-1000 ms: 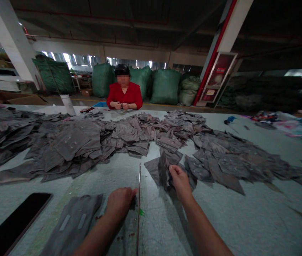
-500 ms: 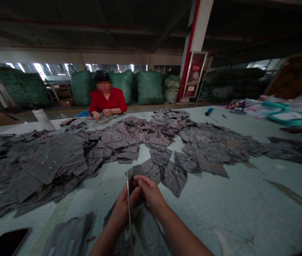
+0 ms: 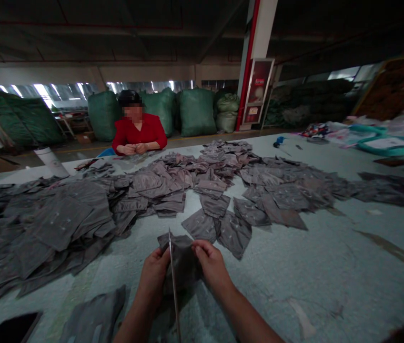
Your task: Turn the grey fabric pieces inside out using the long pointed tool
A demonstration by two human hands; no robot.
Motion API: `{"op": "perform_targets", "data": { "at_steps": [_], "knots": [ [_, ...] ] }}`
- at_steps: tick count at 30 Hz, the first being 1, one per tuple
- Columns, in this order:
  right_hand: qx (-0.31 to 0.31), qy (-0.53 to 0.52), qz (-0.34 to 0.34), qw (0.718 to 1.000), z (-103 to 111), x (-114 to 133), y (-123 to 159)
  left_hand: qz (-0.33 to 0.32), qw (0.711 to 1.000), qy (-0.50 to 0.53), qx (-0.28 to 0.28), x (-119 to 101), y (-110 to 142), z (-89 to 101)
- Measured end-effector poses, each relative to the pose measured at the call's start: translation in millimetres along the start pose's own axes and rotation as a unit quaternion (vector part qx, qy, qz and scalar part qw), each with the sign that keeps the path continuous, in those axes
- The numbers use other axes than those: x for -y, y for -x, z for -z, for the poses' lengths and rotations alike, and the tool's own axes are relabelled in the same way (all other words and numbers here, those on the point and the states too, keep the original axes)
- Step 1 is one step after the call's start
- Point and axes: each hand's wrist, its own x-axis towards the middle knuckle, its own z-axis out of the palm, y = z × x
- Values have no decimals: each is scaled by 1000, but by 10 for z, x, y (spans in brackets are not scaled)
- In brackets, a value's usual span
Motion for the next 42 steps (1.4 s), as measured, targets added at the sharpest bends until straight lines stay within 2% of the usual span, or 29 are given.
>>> {"op": "perform_targets", "data": {
  "at_steps": [3, 6, 10, 12, 16, 18, 22, 26, 31, 36, 39, 42],
  "knots": [
    [-19, 28, 6, 999, 12, -2, 7, -4, 999, -23, -41, -6, -3, -17],
    [-9, 23, 8, 1000, -4, 2, 40, -17, 997, -28, -65, -15, -6, -13],
    [-10, 18, 24, 999, -21, 35, 85, -14, 993, -1, -117, -106, -14, 22],
    [-25, 20, 30, 999, -12, 58, 91, -1, 992, 24, -124, -169, -13, 31],
    [-40, 44, 35, 998, 11, 95, 96, 8, 994, 82, -72, -231, 13, -3],
    [-39, 75, 70, 994, 16, 113, 110, 20, 993, 101, -56, -229, 25, -25],
    [-60, 146, 147, 976, 37, 155, 135, 44, 987, 135, -72, -217, 21, -19],
    [-69, 149, 163, 973, 59, 234, 147, 53, 986, 143, -71, -212, 18, -1],
    [-16, 191, 181, 965, 4, 359, 199, 37, 991, 125, -15, -161, 42, -62],
    [3, 215, 175, 961, -18, 375, 210, 60, 988, 143, -2, -89, 3, -65],
    [26, 211, 164, 963, -6, 342, 210, 88, 987, 137, -3, -123, -22, -40],
    [85, 132, 82, 984, -49, 286, 181, 105, 981, 152, 58, -236, -42, -30]
  ]
}}
